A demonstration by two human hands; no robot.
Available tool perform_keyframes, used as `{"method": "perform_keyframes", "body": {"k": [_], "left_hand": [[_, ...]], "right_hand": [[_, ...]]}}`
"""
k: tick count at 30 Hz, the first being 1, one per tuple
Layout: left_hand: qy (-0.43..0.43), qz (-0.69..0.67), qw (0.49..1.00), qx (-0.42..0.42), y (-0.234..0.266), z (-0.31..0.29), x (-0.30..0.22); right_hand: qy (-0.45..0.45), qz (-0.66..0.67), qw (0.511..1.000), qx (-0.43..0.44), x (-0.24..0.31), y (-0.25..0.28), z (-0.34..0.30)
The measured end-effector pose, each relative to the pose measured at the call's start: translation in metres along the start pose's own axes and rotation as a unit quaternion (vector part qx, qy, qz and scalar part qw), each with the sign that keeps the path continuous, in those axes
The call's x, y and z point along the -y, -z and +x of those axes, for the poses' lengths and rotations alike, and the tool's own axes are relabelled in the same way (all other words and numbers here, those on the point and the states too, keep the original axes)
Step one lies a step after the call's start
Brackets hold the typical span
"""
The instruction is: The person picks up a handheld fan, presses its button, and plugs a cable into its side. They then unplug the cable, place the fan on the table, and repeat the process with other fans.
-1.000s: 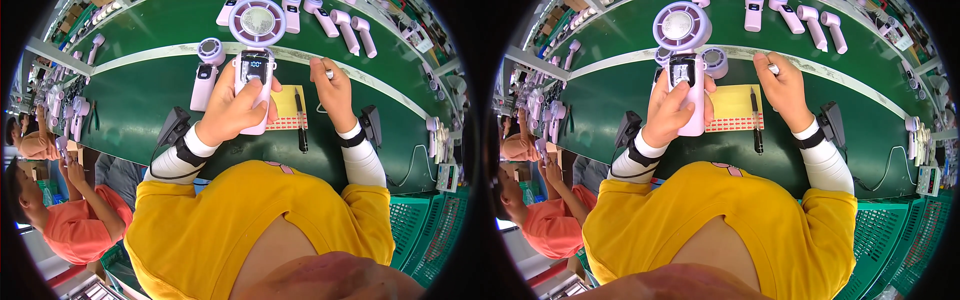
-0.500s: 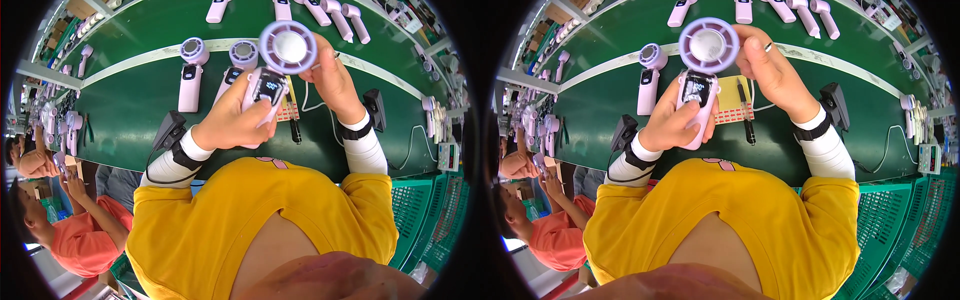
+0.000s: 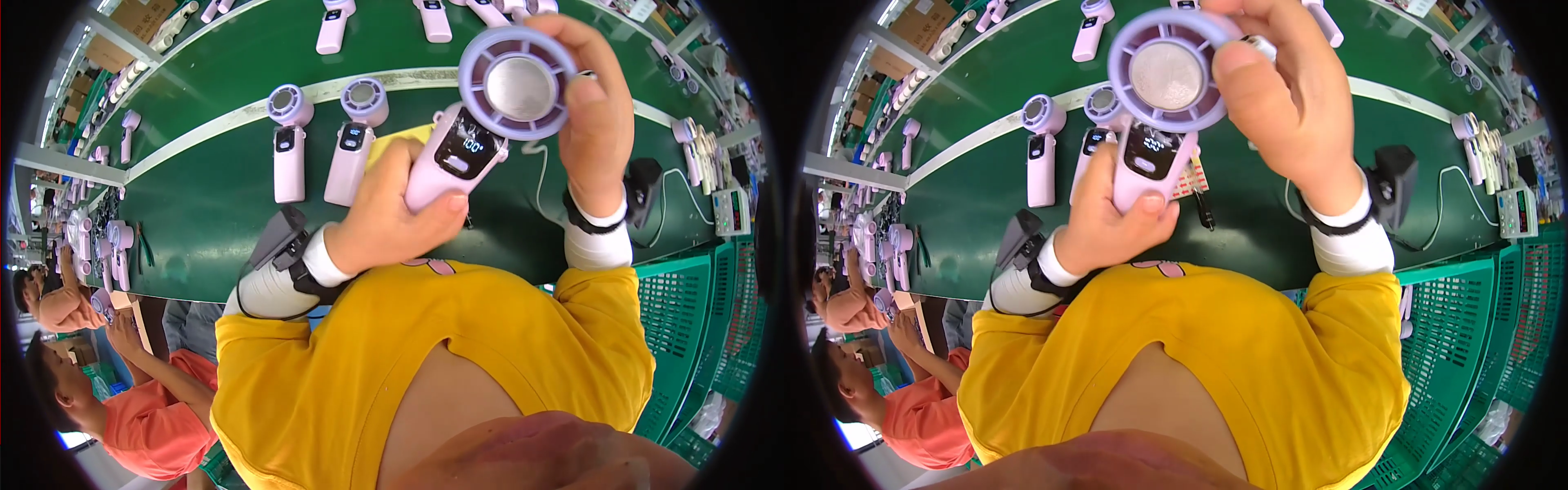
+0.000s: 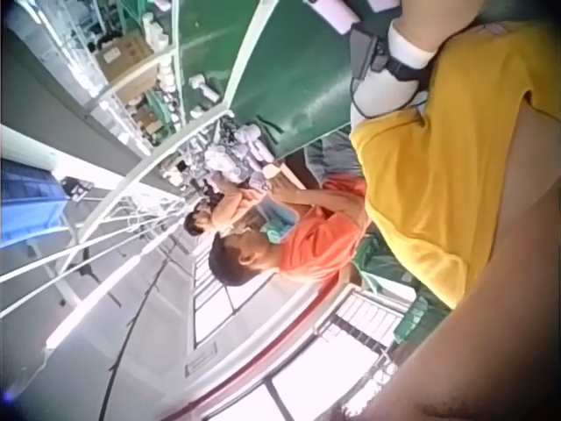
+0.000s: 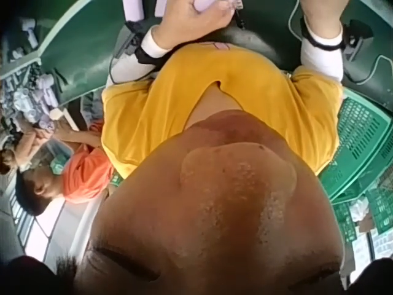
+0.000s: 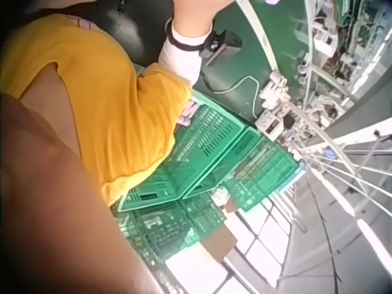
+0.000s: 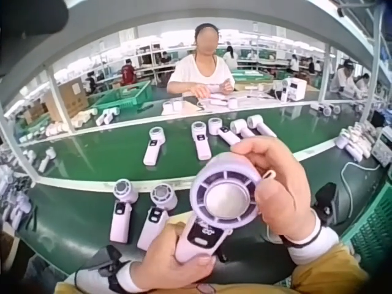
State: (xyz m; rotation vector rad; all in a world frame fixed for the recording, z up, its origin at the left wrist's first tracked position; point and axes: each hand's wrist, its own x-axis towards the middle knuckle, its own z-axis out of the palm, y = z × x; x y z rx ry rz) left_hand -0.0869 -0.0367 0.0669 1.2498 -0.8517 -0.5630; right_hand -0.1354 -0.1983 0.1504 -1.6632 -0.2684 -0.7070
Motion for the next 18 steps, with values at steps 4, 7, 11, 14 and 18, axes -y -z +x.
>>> {"method": "perform_keyframes", "body": {"k": [4, 7, 11, 14, 18], "left_hand": [[-0.323, 0.327, 0.888, -0.017, 0.010, 0.020, -0.003], [-0.411, 0.438, 0.799, 0.032, 0.013, 0.032, -0.019], [-0.353, 0.422, 0.829, 0.097, 0.009, 0.039, -0.004], [-0.073, 0.035, 0.996, 0.043, -0.005, 0.023, 0.016], [0.068, -0.198, 0.969, 0.134, -0.006, 0.021, -0.042]], "right_hand": [[-0.058, 0.259, 0.958, -0.108, -0.008, -0.012, -0.002], [-0.272, 0.423, 0.863, -0.045, -0.022, -0.002, -0.005], [-0.120, 0.229, 0.966, -0.032, -0.014, 0.004, -0.006], [0.176, -0.157, 0.970, -0.052, 0.001, 0.013, -0.012], [0.485, 0.089, 0.867, 0.070, -0.062, 0.011, 0.039]]}}
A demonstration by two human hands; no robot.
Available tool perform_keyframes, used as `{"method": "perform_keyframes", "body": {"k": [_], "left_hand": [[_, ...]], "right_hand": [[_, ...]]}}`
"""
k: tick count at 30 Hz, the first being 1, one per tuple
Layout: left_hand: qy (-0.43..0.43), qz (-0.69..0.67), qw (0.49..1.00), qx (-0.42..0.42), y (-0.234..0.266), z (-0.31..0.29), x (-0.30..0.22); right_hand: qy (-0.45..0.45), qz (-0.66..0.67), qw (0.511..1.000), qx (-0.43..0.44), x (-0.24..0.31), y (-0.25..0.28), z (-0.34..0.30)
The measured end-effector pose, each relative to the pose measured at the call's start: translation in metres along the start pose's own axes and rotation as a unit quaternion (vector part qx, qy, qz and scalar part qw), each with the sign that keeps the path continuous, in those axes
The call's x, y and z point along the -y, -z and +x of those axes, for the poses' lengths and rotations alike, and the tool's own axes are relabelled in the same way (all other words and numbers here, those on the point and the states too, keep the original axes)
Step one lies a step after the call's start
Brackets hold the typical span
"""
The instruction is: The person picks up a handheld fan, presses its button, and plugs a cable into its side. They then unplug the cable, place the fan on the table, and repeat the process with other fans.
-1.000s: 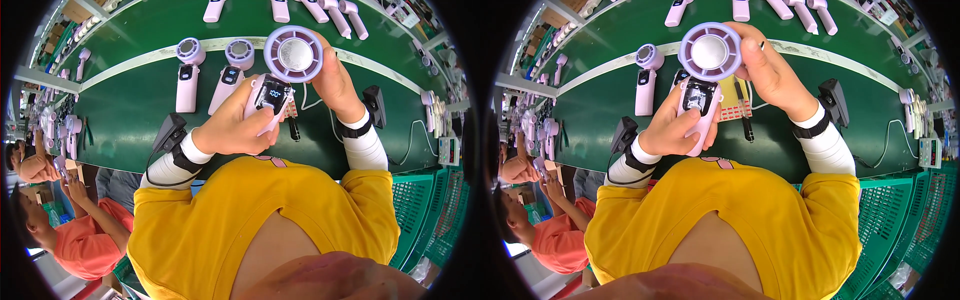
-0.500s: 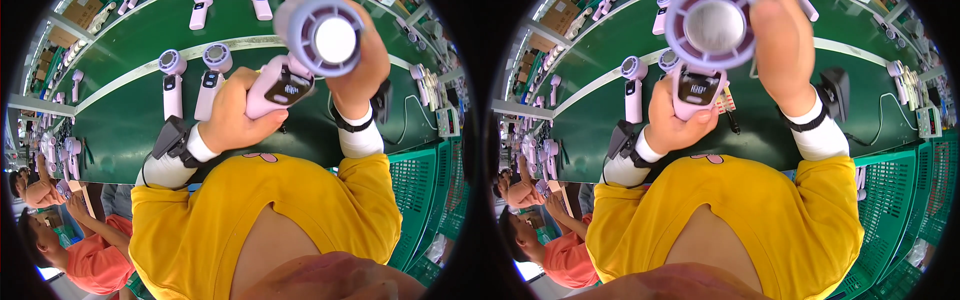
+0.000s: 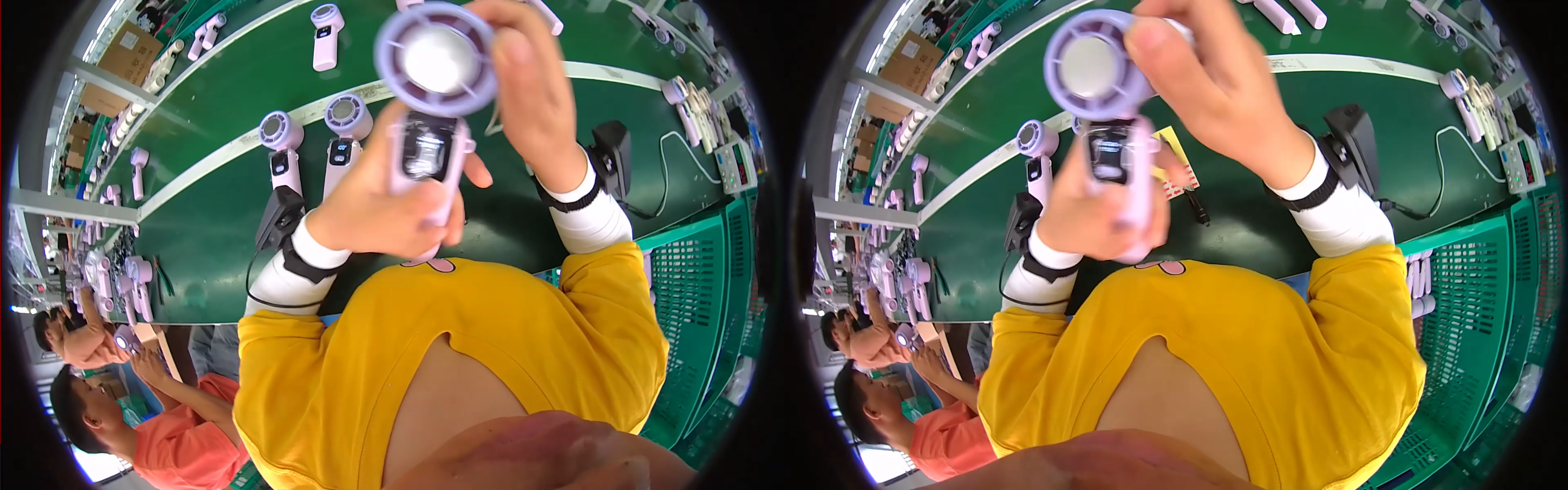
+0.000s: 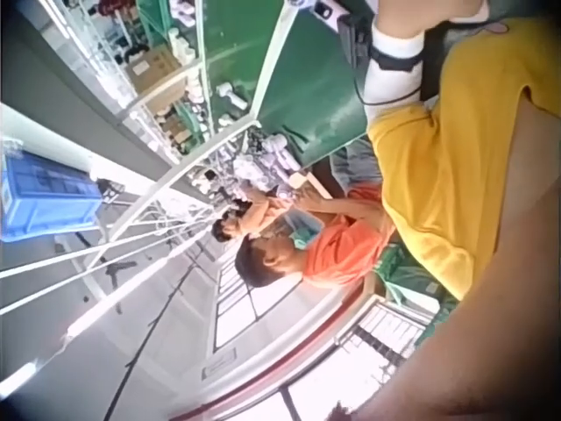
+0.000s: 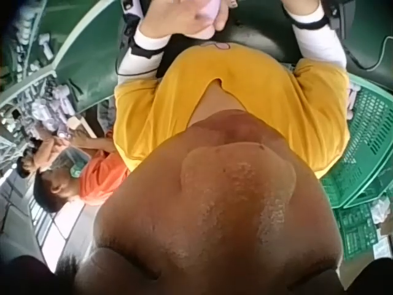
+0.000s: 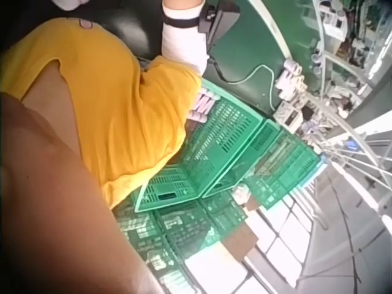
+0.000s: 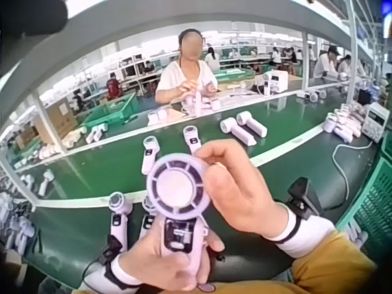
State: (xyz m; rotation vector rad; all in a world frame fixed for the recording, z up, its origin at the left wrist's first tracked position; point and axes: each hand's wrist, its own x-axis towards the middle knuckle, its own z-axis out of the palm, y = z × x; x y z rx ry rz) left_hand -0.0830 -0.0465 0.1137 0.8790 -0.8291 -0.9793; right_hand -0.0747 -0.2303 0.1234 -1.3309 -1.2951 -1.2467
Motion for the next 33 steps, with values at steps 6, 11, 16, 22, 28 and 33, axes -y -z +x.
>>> {"method": "perform_keyframes", "body": {"k": [6, 11, 16, 22, 28, 33], "left_hand": [[-0.353, 0.024, 0.929, -0.104, -0.029, -0.050, -0.052], [-0.519, 0.196, 0.811, -0.185, -0.048, -0.067, -0.056], [-0.536, 0.377, 0.746, -0.117, -0.053, -0.080, -0.040], [-0.585, 0.166, 0.789, -0.094, -0.043, -0.070, -0.044], [-0.382, 0.038, 0.902, -0.199, -0.046, -0.060, -0.057], [-0.108, -0.058, 0.985, -0.118, -0.011, -0.026, -0.048]], "right_hand": [[-0.361, -0.205, 0.909, 0.037, 0.040, -0.028, 0.008], [-0.407, -0.255, 0.867, 0.132, 0.040, -0.025, 0.007], [-0.362, -0.259, 0.887, 0.122, 0.040, -0.034, -0.002], [-0.400, -0.240, 0.882, 0.072, 0.042, -0.036, 0.003], [-0.477, -0.134, 0.858, 0.137, 0.062, -0.034, 0.024], [-0.441, -0.077, 0.890, 0.089, 0.069, -0.033, 0.027]]}}
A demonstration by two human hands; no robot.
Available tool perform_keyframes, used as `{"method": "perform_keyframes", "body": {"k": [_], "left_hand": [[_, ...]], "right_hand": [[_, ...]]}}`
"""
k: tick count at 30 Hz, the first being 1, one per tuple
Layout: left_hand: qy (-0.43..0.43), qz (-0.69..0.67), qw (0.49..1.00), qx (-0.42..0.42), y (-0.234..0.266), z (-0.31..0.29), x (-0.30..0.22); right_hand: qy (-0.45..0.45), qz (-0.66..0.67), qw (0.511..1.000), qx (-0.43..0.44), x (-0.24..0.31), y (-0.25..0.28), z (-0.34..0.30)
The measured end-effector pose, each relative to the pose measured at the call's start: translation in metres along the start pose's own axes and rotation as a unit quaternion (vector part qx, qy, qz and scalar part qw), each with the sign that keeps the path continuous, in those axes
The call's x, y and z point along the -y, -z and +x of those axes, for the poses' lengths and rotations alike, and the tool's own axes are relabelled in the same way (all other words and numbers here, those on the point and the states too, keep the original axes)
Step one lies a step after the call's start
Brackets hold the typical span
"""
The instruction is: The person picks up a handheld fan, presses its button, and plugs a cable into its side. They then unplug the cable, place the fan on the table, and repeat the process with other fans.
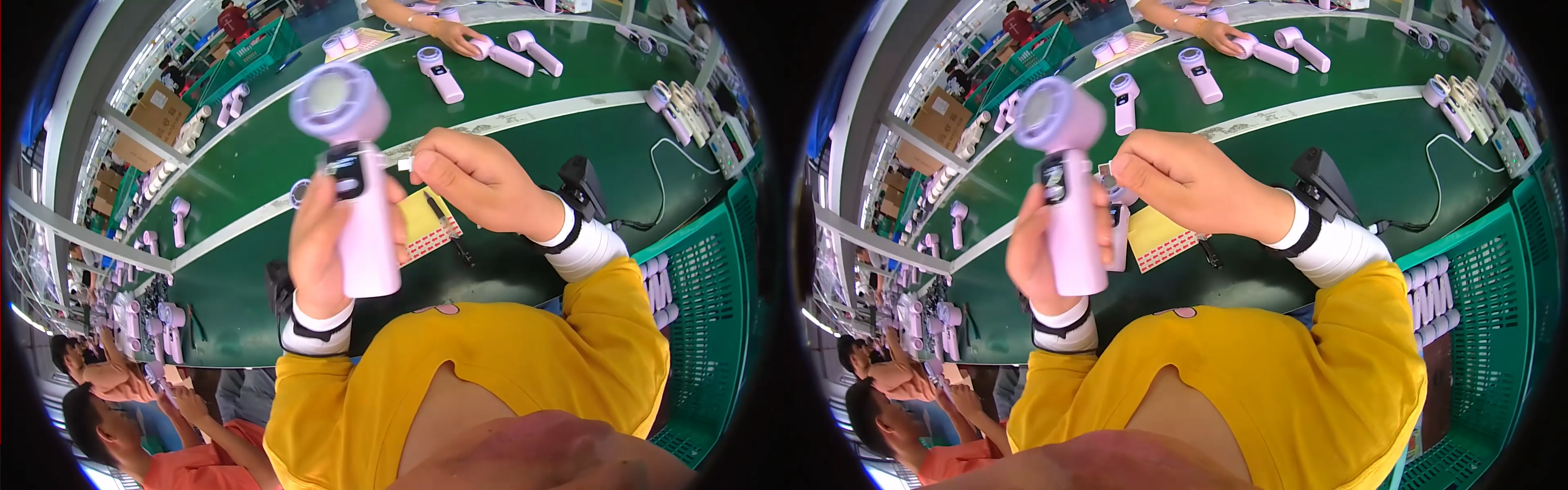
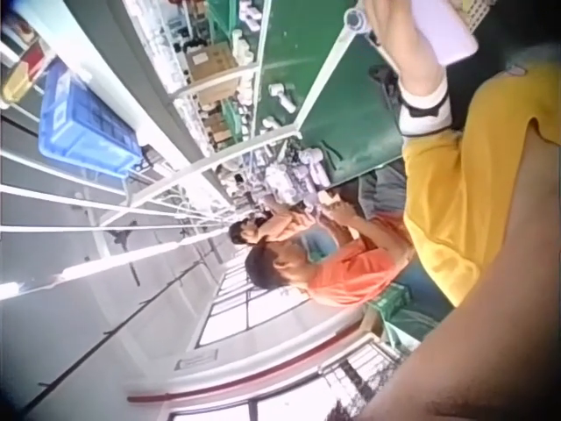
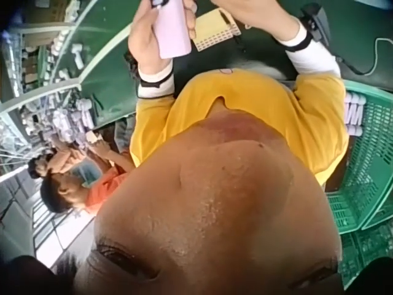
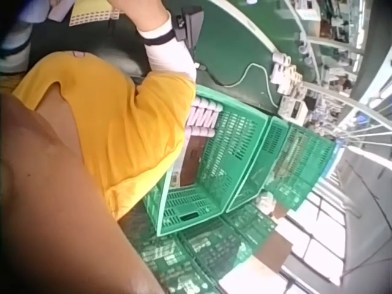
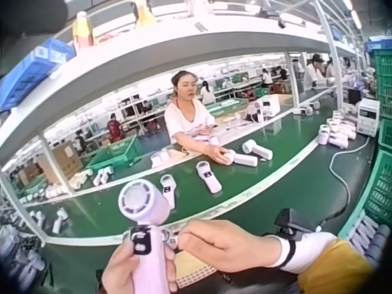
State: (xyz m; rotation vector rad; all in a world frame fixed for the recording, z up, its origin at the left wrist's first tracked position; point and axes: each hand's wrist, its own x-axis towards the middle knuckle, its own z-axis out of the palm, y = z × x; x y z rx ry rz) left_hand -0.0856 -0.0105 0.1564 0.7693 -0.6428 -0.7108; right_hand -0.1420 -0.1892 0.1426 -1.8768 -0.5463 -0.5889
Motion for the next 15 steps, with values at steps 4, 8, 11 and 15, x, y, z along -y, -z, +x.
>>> {"method": "perform_keyframes", "body": {"k": [4, 8, 11, 15], "left_hand": [[0.034, 0.028, 0.998, 0.052, 0.004, 0.010, 0.010], [0.058, -0.011, 0.991, 0.116, 0.008, 0.011, 0.012], [0.044, 0.002, 0.986, 0.159, 0.012, 0.012, 0.011], [-0.009, 0.089, 0.981, 0.172, 0.012, 0.010, 0.011]], "right_hand": [[-0.028, 0.036, 0.999, -0.016, 0.009, 0.003, 0.002], [-0.006, -0.009, 0.999, 0.049, 0.014, 0.014, -0.001], [0.025, -0.078, 0.988, 0.130, 0.012, 0.023, -0.001], [0.045, -0.112, 0.984, 0.129, 0.018, 0.024, 0.000]]}}
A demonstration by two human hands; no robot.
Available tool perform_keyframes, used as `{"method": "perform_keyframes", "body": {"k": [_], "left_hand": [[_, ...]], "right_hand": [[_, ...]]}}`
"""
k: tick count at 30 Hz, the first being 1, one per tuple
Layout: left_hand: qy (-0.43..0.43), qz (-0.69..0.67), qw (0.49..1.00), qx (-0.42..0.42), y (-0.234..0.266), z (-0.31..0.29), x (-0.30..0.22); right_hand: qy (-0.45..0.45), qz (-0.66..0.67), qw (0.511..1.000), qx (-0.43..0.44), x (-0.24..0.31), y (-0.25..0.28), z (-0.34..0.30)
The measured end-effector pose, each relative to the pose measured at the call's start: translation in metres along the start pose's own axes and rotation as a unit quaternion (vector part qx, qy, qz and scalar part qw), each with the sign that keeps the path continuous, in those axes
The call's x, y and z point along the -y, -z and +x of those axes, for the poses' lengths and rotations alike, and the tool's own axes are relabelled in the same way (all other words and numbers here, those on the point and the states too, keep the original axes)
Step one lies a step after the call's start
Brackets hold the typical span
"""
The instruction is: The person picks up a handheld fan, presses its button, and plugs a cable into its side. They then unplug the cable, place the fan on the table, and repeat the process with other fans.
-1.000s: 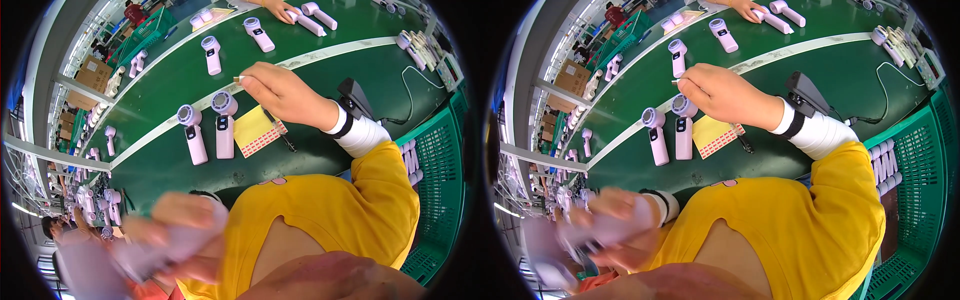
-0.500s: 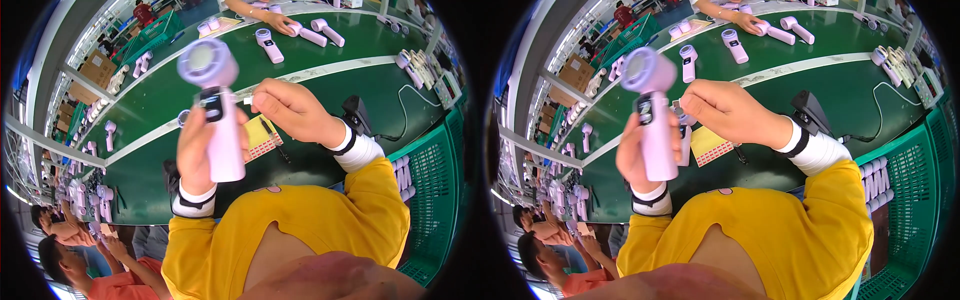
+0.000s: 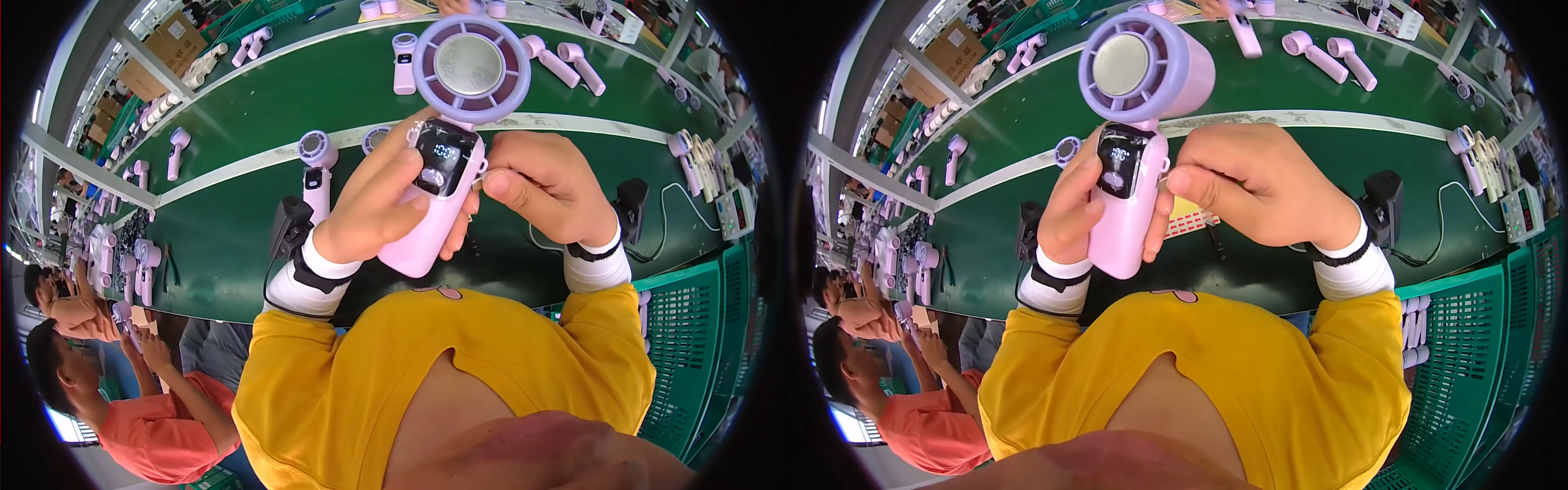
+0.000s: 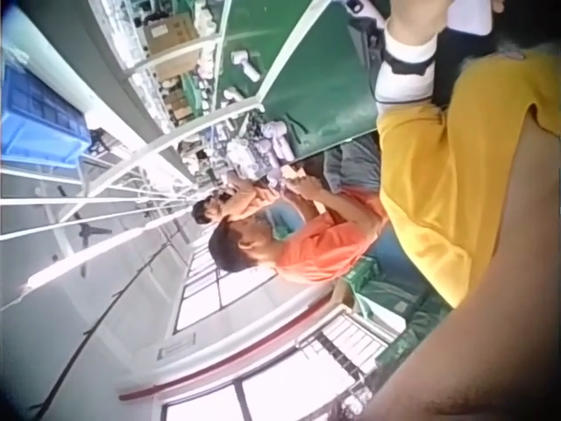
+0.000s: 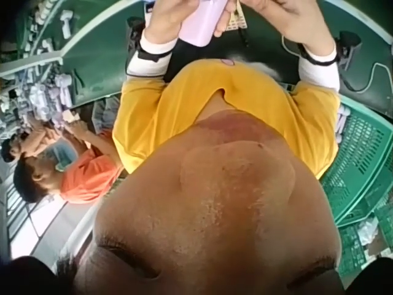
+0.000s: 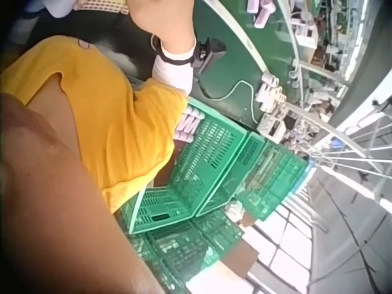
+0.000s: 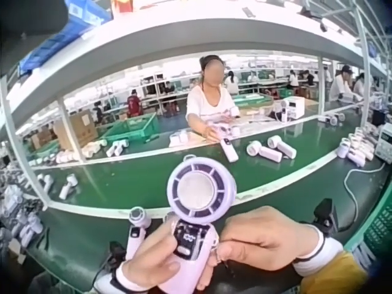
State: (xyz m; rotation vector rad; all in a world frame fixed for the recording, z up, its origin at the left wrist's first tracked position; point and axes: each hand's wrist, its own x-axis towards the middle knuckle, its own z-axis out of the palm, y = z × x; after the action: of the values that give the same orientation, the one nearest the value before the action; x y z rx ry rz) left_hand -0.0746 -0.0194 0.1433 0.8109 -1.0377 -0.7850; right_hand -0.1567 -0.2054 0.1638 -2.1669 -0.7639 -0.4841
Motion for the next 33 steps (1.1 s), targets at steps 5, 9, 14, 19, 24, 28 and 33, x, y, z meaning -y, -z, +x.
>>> {"method": "perform_keyframes", "body": {"k": [5, 9, 14, 19, 24, 28, 33], "left_hand": [[-0.037, 0.094, 0.993, -0.056, -0.004, 0.003, 0.003], [-0.060, 0.132, 0.987, -0.065, -0.003, 0.007, 0.008], [-0.090, 0.177, 0.977, -0.073, 0.000, 0.010, 0.014], [-0.114, 0.212, 0.968, -0.074, 0.001, 0.013, 0.018], [-0.119, 0.116, 0.975, -0.149, 0.002, 0.005, 0.001], [-0.143, -0.105, 0.962, -0.207, -0.024, -0.025, -0.039], [-0.520, 0.274, 0.776, -0.229, -0.049, -0.057, -0.050]], "right_hand": [[-0.045, -0.097, 0.989, -0.107, 0.000, -0.019, 0.000], [-0.069, -0.044, 0.988, -0.131, -0.008, -0.026, 0.002], [-0.085, -0.008, 0.988, -0.129, -0.015, -0.022, 0.005], [-0.078, 0.004, 0.990, -0.119, -0.008, -0.018, 0.006], [-0.131, -0.016, 0.982, -0.137, -0.001, -0.009, 0.002], [-0.142, 0.033, 0.958, -0.245, -0.003, 0.004, -0.002], [-0.128, 0.007, 0.962, -0.240, -0.006, -0.002, 0.006]]}}
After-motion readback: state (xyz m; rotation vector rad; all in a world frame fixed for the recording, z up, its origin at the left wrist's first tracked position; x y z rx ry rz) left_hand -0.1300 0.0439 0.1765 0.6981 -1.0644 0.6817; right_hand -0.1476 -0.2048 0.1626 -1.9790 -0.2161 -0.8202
